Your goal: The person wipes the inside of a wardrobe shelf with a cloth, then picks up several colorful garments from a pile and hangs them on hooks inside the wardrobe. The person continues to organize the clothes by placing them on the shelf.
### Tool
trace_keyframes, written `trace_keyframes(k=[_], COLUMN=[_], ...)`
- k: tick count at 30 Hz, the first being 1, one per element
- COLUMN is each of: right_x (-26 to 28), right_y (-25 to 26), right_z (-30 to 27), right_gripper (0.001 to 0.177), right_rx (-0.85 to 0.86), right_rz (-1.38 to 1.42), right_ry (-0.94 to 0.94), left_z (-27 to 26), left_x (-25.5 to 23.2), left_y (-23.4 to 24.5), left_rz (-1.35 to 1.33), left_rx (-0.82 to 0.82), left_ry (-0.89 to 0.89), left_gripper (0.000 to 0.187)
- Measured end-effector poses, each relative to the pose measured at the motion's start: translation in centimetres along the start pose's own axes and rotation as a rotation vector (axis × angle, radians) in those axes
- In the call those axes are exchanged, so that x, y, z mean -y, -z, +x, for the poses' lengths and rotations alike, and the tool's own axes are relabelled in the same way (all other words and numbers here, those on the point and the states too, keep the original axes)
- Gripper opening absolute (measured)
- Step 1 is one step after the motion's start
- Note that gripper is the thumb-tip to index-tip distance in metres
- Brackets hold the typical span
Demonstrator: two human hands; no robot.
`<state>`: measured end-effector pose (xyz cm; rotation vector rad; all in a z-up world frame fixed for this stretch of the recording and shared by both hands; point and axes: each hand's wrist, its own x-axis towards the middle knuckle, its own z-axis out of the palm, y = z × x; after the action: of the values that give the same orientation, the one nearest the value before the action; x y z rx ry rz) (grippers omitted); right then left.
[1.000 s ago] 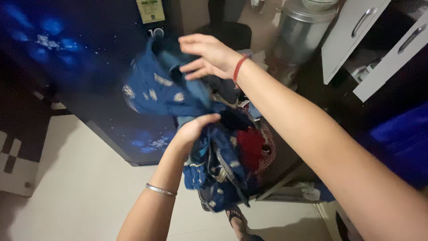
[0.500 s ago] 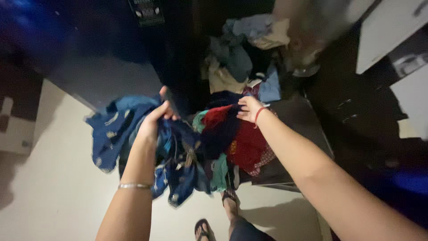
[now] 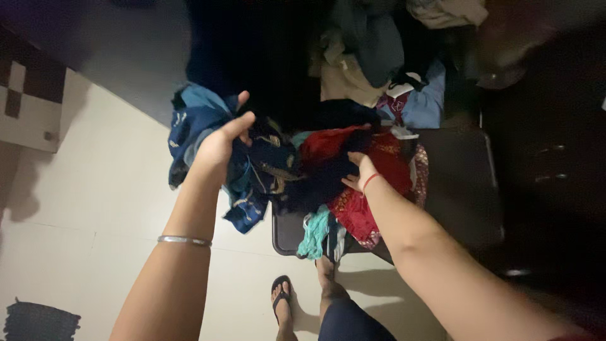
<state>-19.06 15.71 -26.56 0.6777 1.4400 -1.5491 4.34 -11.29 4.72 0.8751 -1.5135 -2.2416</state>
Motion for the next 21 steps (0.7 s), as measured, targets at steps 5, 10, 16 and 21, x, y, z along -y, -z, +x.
trace_keyframes(k=[5,10,16,21], right_x=[-1.1,-1.2,2.4,9.2], right_y=[0.2,-0.2,-3.0,-7.6], right_z=[3.6,1.4,-7.3,-23.7], right_gripper=[0.072,0.033,0.027,0.022], right_rx=[-0.008,-0.207,0.409,0.805], right_rz=[0.096,0.137,0.046,-0.195], right_ry=[0.022,0.215,-0.038,0.175], left_z=[-0.9,-0.1,0.0,-2.1], left_x=[1.2,1.9,2.3,-0.3], left_y=[-0.6,-0.5,0.6,1.6], left_rz=[-0.027,-0.006,0.065,0.128], left_rx=[-0.057,0.003,0.122,0.254], left_ry=[0.094,0.103,0.196,-0.025], left_gripper=[0.061,0.049,0.045,0.06])
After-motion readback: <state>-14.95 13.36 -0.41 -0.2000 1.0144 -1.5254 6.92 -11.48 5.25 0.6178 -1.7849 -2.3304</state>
